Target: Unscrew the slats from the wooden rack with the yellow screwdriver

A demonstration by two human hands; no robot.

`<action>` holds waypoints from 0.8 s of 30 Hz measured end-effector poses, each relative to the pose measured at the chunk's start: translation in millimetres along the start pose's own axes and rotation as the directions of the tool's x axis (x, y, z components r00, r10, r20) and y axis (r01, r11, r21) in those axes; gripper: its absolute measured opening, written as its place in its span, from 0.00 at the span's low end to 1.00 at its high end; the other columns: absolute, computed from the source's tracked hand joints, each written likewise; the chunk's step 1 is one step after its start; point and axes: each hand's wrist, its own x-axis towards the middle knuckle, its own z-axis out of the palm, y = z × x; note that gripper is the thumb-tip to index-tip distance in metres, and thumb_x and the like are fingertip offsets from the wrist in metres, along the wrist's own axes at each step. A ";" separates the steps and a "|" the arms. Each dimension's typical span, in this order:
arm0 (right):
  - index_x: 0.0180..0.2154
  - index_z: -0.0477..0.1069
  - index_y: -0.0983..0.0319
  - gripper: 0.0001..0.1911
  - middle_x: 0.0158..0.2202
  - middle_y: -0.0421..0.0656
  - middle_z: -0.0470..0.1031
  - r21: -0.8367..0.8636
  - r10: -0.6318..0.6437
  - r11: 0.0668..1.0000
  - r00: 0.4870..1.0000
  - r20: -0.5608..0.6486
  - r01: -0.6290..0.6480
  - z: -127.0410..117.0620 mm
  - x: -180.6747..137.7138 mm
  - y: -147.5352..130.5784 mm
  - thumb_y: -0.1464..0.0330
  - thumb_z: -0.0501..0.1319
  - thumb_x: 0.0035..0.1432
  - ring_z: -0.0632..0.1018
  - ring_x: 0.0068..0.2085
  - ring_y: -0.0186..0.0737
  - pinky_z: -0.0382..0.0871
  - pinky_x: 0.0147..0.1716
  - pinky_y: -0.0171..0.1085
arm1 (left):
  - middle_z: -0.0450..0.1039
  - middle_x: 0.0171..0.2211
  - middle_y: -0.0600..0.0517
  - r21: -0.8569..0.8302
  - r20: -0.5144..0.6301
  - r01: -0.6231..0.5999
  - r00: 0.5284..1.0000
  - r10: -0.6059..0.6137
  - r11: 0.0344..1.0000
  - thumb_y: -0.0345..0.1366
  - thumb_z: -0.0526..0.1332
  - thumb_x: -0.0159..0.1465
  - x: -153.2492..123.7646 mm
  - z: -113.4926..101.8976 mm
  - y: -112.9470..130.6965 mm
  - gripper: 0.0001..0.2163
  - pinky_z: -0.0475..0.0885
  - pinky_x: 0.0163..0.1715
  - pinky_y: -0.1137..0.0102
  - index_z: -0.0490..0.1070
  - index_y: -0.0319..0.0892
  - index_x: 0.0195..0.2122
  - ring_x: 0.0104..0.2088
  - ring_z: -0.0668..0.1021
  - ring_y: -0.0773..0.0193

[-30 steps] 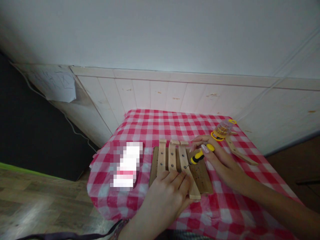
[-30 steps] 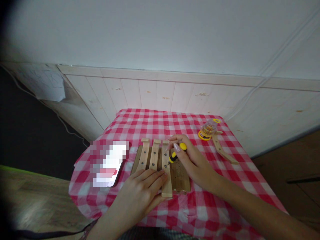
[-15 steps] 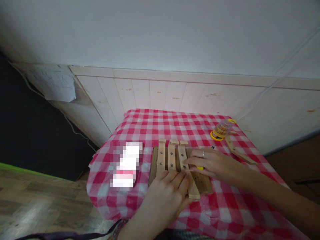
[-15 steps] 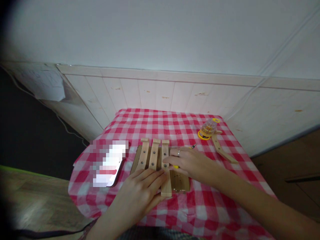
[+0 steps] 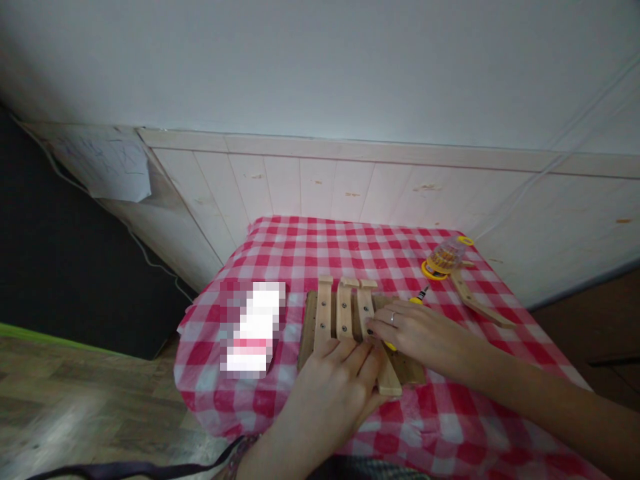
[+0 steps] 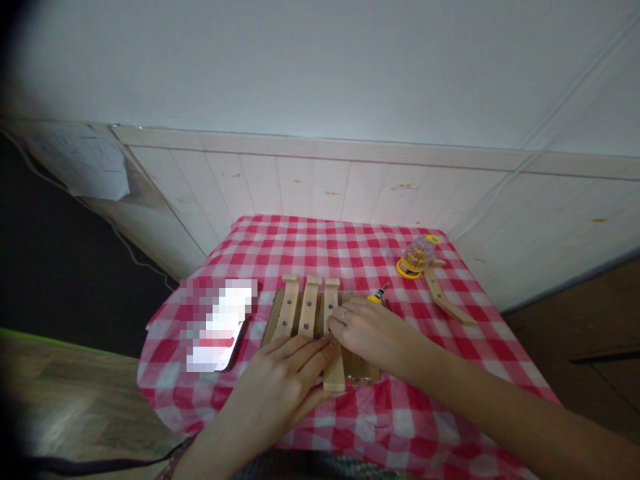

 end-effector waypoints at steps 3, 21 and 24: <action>0.35 0.75 0.65 0.10 0.32 0.47 0.81 -0.097 -0.030 0.995 1.000 -0.010 0.029 0.6 2.0 -5.2 0.82 0.59 0.59 0.81 0.35 0.46 0.77 0.38 0.44 | 0.80 0.44 0.45 0.004 0.004 0.009 1.000 -0.009 1.000 0.43 0.64 0.68 0.5 0.0 0.5 0.15 0.76 0.44 0.62 0.73 0.36 0.47 0.43 0.80 0.56; 0.47 0.74 0.60 0.13 0.46 0.45 0.80 0.500 0.022 0.860 0.986 0.164 -0.102 -10.7 -1.1 25.3 0.76 0.55 0.66 0.80 0.48 0.40 0.75 0.47 0.39 | 0.80 0.45 0.45 -0.001 -0.070 -0.006 0.998 0.006 1.000 0.44 0.64 0.68 0.7 -0.3 -0.1 0.16 0.77 0.40 0.64 0.73 0.35 0.47 0.42 0.81 0.56; 0.44 0.74 0.61 0.11 0.43 0.44 0.81 0.449 -0.011 0.889 0.975 0.221 -0.092 -11.4 6.0 28.7 0.77 0.55 0.66 0.81 0.44 0.41 0.75 0.41 0.38 | 0.81 0.44 0.46 0.001 -0.089 -0.002 0.996 0.002 1.000 0.44 0.66 0.67 0.9 -0.8 0.0 0.16 0.77 0.40 0.64 0.73 0.35 0.48 0.42 0.81 0.56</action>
